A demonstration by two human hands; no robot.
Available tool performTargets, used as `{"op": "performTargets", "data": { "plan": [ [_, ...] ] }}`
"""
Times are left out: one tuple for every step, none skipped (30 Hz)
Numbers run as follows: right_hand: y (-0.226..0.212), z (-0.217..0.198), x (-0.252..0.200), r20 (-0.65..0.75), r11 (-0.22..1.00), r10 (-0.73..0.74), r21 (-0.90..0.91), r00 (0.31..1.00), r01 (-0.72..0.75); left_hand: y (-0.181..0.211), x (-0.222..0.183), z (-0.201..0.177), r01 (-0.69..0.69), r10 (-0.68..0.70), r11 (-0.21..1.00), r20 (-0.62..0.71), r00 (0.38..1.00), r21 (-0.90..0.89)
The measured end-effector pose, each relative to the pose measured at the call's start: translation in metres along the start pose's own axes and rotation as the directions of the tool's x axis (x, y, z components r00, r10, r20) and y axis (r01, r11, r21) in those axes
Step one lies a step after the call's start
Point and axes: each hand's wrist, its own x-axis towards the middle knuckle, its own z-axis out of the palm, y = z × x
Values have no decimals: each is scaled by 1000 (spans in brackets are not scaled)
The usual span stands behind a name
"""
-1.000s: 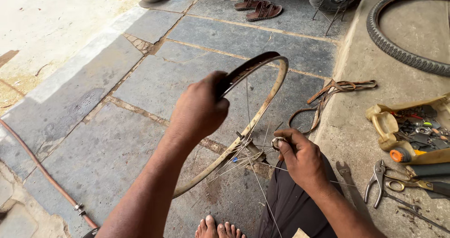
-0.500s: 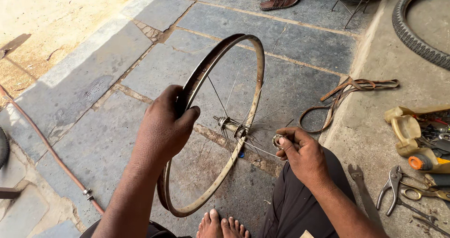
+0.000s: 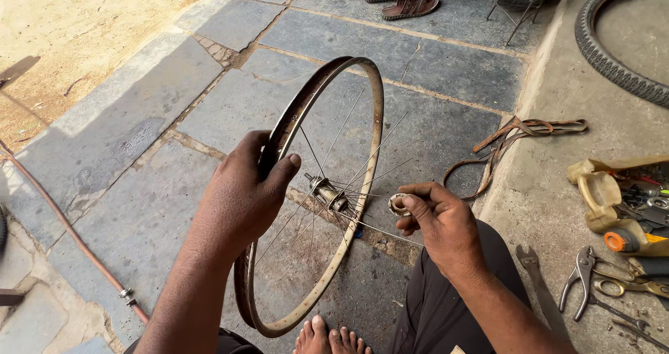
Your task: The person threads spokes through the hub of a bicycle rim and then places small nuts onto the ends of the spokes by hand.
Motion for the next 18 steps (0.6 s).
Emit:
{"op": "performTargets", "data": {
  "plan": [
    [-2, 5, 3, 52, 989, -53, 144, 997, 44, 3, 2, 0, 57, -57, 998, 13, 998, 31],
    [-5, 10, 5, 96, 954, -111, 288, 989, 79, 5, 6, 0, 113, -115, 992, 23, 993, 63],
    [-10, 18, 9, 99, 953, -114, 293, 989, 80, 8, 13, 2, 114, -115, 991, 19, 993, 67],
    [-15, 26, 12, 109, 963, -165, 233, 980, 136, 11, 22, 6, 32, -30, 999, -33, 999, 44],
    [-21, 34, 14, 121, 966, -213, 172, 970, 191, 13, 31, 8, -52, 54, 998, -84, 995, 25],
    [-27, 43, 15, 120, 965, -215, 177, 969, 192, 15, 41, 9, -53, 56, 998, -86, 995, 31],
    [-33, 52, 15, 103, 960, -271, 95, 957, 262, 20, 53, 11, -15, 16, 1000, -73, 997, 13],
    [-39, 59, 16, 89, 945, -328, 11, 940, 328, 24, 63, 14, 23, -23, 1000, -59, 998, -5],
    [-44, 62, 19, 87, 944, -330, 14, 940, 330, 28, 70, 16, 20, -20, 1000, -61, 998, -2],
    [-48, 65, 22, 34, 838, -531, -130, 847, 531, 32, 76, 19, -18, 21, 999, -74, 997, 38],
    [-51, 67, 25, 17, 676, -706, -280, 708, 682, 35, 79, 21, -53, 60, 996, -85, 995, 78],
    [-52, 69, 29, 16, 677, -706, -278, 708, 681, 36, 79, 23, -53, 60, 995, -84, 995, 81],
    [-52, 71, 33, -17, 615, -759, -346, 650, 709, 38, 79, 24, -15, 15, 1000, -27, 1000, 13],
    [-51, 73, 37, -43, 549, -809, -413, 587, 726, 39, 78, 24, 27, -25, 998, 34, 999, -52],
    [-49, 75, 39, -48, 552, -807, -415, 589, 723, 39, 77, 24, 25, -23, 998, 38, 999, -49],
    [-47, 77, 41, -50, 546, -812, -420, 582, 725, 38, 76, 22, 45, -40, 997, 64, 997, -68],
    [-45, 77, 43, -50, 540, -816, -426, 576, 726, 36, 75, 21, 67, -59, 994, 91, 994, -87],
    [-44, 77, 44, -53, 543, -813, -426, 579, 723, 34, 74, 20, 67, -59, 994, 95, 994, -84]
  ]
}}
